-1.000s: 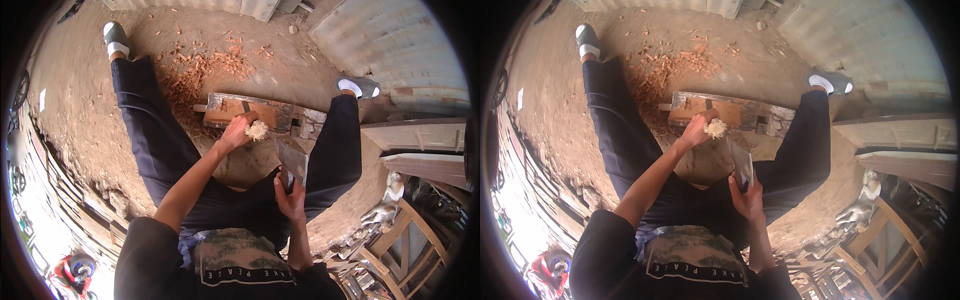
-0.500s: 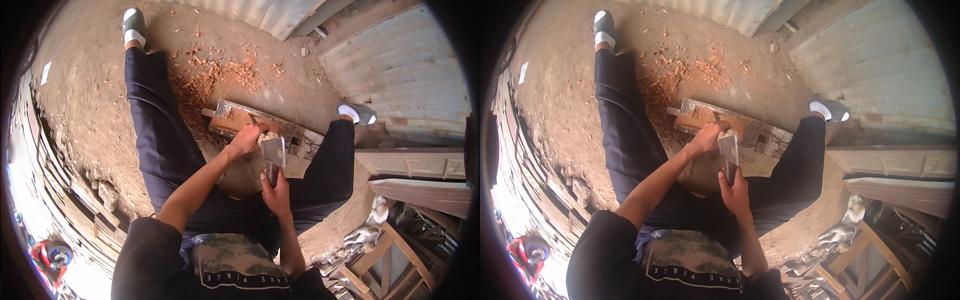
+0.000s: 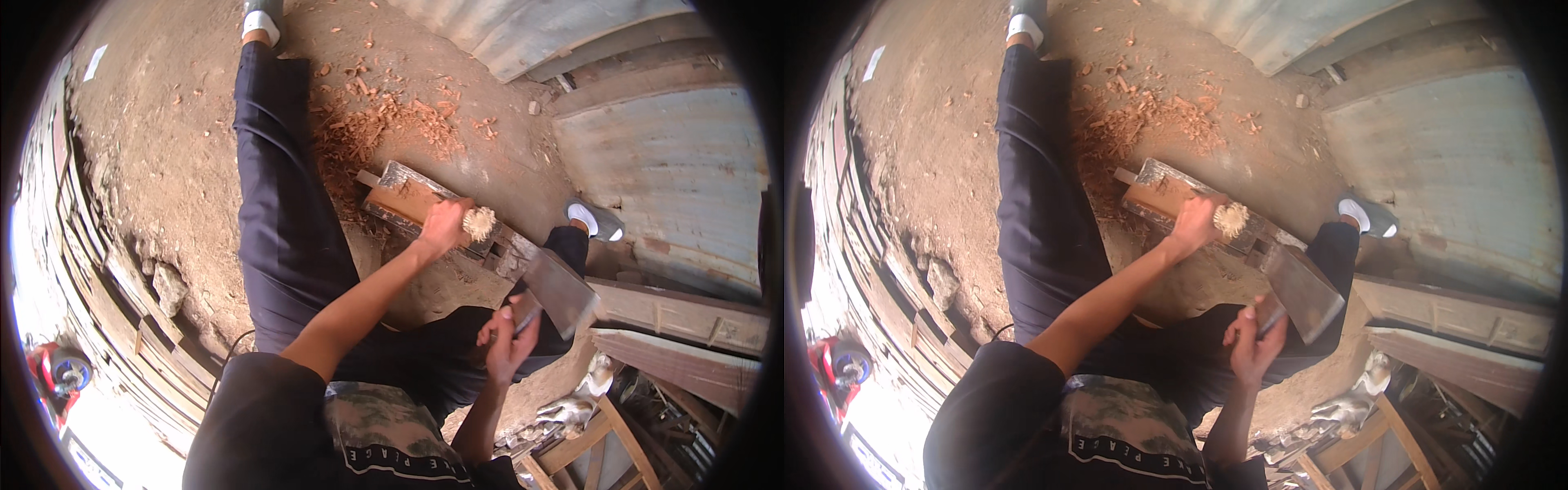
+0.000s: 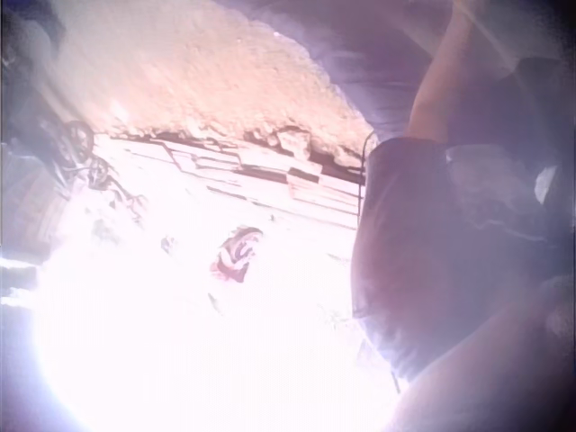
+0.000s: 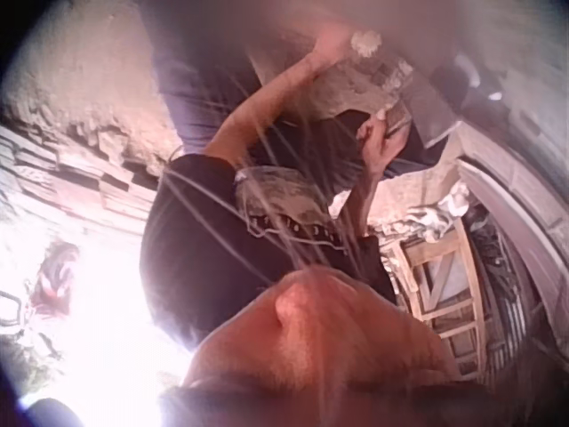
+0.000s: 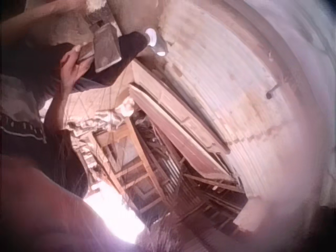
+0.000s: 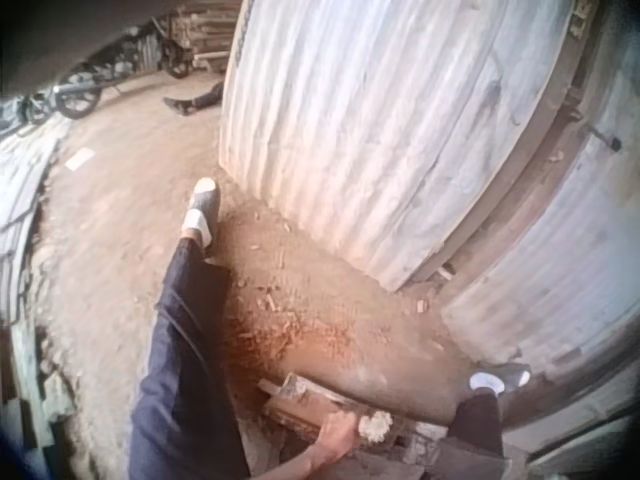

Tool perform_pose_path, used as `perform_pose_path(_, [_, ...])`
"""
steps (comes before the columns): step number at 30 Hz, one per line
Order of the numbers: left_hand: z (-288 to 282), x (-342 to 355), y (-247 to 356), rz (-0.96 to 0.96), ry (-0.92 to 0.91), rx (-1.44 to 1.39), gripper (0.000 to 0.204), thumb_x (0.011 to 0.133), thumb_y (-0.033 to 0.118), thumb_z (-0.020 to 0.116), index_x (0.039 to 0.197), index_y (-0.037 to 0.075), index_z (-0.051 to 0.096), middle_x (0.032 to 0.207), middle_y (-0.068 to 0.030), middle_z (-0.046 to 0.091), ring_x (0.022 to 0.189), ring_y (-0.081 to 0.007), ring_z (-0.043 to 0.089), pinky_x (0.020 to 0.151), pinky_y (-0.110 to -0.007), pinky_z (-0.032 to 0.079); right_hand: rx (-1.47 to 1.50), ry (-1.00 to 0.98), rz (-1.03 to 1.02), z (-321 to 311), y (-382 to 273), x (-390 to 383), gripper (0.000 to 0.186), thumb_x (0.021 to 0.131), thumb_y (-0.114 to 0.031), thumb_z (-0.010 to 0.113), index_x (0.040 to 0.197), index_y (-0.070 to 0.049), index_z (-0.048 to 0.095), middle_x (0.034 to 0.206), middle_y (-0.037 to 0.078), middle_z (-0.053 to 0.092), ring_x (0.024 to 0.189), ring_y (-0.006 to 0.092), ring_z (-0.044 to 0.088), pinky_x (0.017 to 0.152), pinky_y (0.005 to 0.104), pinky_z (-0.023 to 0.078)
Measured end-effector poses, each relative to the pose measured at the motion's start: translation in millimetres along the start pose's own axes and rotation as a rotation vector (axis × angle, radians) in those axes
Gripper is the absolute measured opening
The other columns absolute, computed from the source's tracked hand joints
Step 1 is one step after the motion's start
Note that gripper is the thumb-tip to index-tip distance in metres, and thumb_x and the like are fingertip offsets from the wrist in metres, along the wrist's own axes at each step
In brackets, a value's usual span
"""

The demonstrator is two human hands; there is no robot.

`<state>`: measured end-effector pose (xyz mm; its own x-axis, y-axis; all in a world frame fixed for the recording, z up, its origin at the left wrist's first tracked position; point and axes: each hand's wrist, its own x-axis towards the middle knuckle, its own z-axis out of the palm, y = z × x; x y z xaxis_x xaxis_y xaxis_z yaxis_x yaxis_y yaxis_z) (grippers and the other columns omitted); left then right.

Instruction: The person sits on the ground and uses a small axe to carve a piece of wood placed on a wooden block. They repeatedly strike the wood, creating wood shavings that accumulate on the ground.

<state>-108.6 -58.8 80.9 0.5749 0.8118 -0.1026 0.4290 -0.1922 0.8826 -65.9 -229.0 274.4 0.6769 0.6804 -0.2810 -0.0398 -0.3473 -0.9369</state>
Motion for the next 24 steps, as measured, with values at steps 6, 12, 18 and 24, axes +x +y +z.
perform_pose_path(6, [16,-2,3,0.026,0.087,-0.063,0.036,0.069,0.002,0.073,0.104,0.005,0.068,0.098,-0.0150,0.072,0.094,-0.0365,0.070,0.080,-0.046,0.058,0.071,0.040,-0.312,-1,-21,-5,0.028,0.099,-0.006,0.056,0.122,0.002,0.043,0.071,0.010,0.051,0.048,0.0150,0.049,0.045,0.0303,0.046])
perform_pose_path(12, [19,-2,1,0.023,0.072,-0.067,0.034,0.069,0.003,0.073,0.103,0.005,0.068,0.100,-0.0126,0.072,0.095,-0.0365,0.070,0.080,-0.047,0.057,-0.090,-0.043,-0.170,19,41,24,0.020,0.099,-0.009,0.061,0.112,0.001,0.049,0.063,0.003,0.050,0.048,0.0109,0.049,0.046,0.0276,0.043])
perform_pose_path(18, [39,-13,-8,0.130,0.160,-0.059,0.042,0.072,0.009,0.073,0.114,0.008,0.068,0.101,-0.0189,0.073,0.096,-0.0395,0.072,0.080,-0.049,0.058,-0.341,-0.288,0.269,36,28,46,0.019,0.103,-0.016,0.061,0.114,-0.005,0.050,0.068,0.002,0.047,0.046,0.0086,0.045,0.041,0.0264,0.039])
perform_pose_path(24, [29,-13,-15,-0.001,0.146,-0.076,0.045,0.067,0.002,0.072,0.112,0.008,0.069,0.106,-0.0143,0.072,0.103,-0.0378,0.066,0.088,-0.048,0.056,0.060,-0.173,0.277,22,2,22,0.019,0.104,-0.014,0.055,0.120,-0.006,0.049,0.070,0.006,0.049,0.046,0.0128,0.045,0.043,0.0290,0.041])
